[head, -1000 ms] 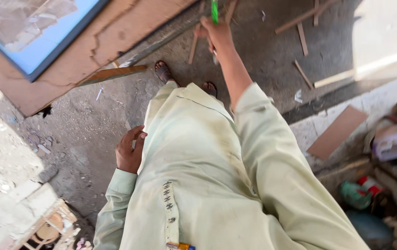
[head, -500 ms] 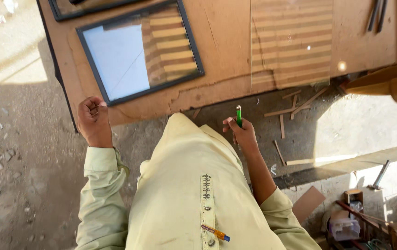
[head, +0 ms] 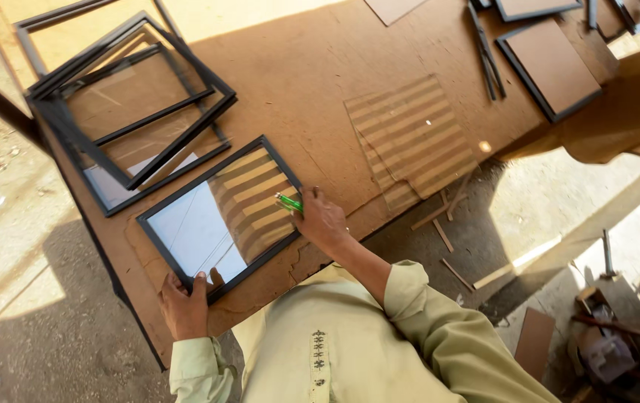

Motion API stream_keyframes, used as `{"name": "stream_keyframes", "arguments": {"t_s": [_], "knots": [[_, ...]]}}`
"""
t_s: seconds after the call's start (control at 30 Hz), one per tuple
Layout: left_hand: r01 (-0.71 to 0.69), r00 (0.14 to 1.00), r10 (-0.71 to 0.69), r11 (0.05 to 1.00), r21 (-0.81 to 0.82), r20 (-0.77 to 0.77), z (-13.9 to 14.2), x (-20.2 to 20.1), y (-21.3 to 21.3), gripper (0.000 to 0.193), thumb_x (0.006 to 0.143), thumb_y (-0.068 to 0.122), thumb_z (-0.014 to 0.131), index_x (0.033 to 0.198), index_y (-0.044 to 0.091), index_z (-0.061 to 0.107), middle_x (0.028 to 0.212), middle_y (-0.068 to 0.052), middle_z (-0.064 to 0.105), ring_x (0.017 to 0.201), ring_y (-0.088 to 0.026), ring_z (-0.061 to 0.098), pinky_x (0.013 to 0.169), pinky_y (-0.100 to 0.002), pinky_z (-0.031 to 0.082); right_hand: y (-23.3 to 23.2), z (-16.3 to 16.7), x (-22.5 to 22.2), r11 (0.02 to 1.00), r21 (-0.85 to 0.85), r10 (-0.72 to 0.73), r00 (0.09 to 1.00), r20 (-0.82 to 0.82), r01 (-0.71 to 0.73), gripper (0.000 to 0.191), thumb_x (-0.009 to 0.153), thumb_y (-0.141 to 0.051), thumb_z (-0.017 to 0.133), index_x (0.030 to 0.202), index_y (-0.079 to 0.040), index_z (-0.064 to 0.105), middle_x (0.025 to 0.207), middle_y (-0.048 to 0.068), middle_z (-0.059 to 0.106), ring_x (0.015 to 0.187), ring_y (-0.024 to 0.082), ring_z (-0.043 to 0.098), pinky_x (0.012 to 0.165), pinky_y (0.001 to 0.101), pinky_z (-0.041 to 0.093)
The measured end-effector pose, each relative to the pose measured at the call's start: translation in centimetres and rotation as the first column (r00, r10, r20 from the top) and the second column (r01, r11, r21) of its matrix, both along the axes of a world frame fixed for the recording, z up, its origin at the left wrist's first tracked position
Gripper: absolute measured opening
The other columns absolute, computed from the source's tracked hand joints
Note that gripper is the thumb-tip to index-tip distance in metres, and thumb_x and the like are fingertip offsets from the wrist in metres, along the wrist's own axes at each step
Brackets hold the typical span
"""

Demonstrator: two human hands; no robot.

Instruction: The person assembles window frames by placing glass panes into black frames, using a green marker to mark edges, and arranging multiple frames on a wooden workbench. The person handles frames and glass pieces one at a time, occasionally flipping frames and aligning components.

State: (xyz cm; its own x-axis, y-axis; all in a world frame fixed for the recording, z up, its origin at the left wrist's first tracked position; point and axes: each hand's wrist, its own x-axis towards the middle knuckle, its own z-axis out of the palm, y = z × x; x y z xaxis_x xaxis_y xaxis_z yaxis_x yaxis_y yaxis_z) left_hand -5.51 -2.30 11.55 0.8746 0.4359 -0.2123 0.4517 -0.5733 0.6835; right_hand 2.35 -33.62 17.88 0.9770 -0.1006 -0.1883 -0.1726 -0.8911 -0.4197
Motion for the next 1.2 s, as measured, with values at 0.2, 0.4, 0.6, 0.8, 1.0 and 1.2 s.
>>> {"name": "stream_keyframes", "arguments": {"t_s": [0.2, 0.4, 0.6, 0.8, 1.0, 1.2], "knots": [[-0.002, 0.998, 0.011, 0.986, -0.164, 0.057, 0.1, 0.9, 0.0, 0.063, 0.091, 0.030, 0.079, 0.138, -0.006, 0.058, 0.118, -0.015, 0.066, 0.101, -0.023, 0.065, 0.088, -0.035, 0.053, 0.0, 0.6, 2.2, 0.998, -0.023, -0.056, 0.996, -0.075, 0.054, 0.048, 0.094, -0.036, 0.068, 0.126, -0.002, 0.055, 0.111, 0.022, 0.066, 0.093, 0.039, 0.072, 0.079, 0.0478, 0.059], [-0.202, 0.975, 0.213, 0.710, -0.674, -0.068, -0.3, 1.5, 2.1, 0.043, 0.096, 0.015, 0.070, 0.133, -0.005, 0.062, 0.109, -0.004, 0.071, 0.090, -0.011, 0.065, 0.072, -0.024, 0.052, -2.8, 0.3, 5.0, 0.975, 0.113, -0.159, 0.954, -0.254, 0.192, 0.038, 0.088, -0.039, 0.075, 0.107, -0.007, 0.067, 0.106, 0.017, 0.071, 0.103, 0.036, 0.068, 0.088, 0.0516, 0.053], [-0.108, 0.967, 0.248, 0.592, -0.799, 0.052, -3.4, 1.4, 2.4, 0.036, 0.093, -0.001, 0.072, 0.126, -0.010, 0.064, 0.105, -0.008, 0.069, 0.090, -0.013, 0.063, 0.082, -0.023, 0.054, -4.7, -0.6, 6.0, 0.967, 0.183, -0.111, 0.937, -0.331, 0.180, 0.037, 0.089, -0.039, 0.077, 0.101, -0.005, 0.068, 0.093, 0.016, 0.074, 0.088, 0.031, 0.073, 0.079, 0.0473, 0.054], [-0.117, 0.993, 0.116, 0.921, -0.371, -0.026, -2.3, 0.0, 1.0, 0.037, 0.087, 0.010, 0.078, 0.118, -0.005, 0.066, 0.096, -0.007, 0.068, 0.083, -0.015, 0.061, 0.075, -0.029, 0.052, -6.5, -2.3, 4.4, 0.952, 0.212, -0.143, 0.934, -0.327, 0.220, 0.040, 0.088, -0.037, 0.079, 0.103, -0.002, 0.068, 0.088, 0.019, 0.072, 0.081, 0.031, 0.071, 0.073, 0.0468, 0.052], [-0.141, 0.990, 0.128, 0.876, -0.462, -0.058, 1.9, 0.7, -1.3, 0.037, 0.089, 0.009, 0.074, 0.122, -0.004, 0.063, 0.098, -0.010, 0.069, 0.085, -0.017, 0.062, 0.075, -0.030, 0.053, -8.1, -3.7, 3.0, 0.924, 0.311, -0.167, 0.965, -0.202, 0.225, 0.040, 0.084, -0.035, 0.081, 0.104, -0.001, 0.070, 0.084, 0.017, 0.071, 0.080, 0.030, 0.070, 0.074, 0.0434, 0.052], [-0.027, 0.999, -0.022, 0.112, -0.993, -0.030, 7.3, -0.3, -3.3, 0.076, 0.094, 0.000, 0.051, 0.160, 0.029, 0.026, 0.124, -0.008, 0.059, 0.104, -0.028, 0.068, 0.087, -0.061, 0.062, -10.3, -2.0, -0.8, 0.813, 0.473, -0.292, 0.940, -0.177, 0.341, 0.036, 0.087, -0.032, 0.077, 0.102, -0.003, 0.065, 0.085, 0.014, 0.069, 0.083, 0.027, 0.068, 0.079, 0.0413, 0.051]]}}
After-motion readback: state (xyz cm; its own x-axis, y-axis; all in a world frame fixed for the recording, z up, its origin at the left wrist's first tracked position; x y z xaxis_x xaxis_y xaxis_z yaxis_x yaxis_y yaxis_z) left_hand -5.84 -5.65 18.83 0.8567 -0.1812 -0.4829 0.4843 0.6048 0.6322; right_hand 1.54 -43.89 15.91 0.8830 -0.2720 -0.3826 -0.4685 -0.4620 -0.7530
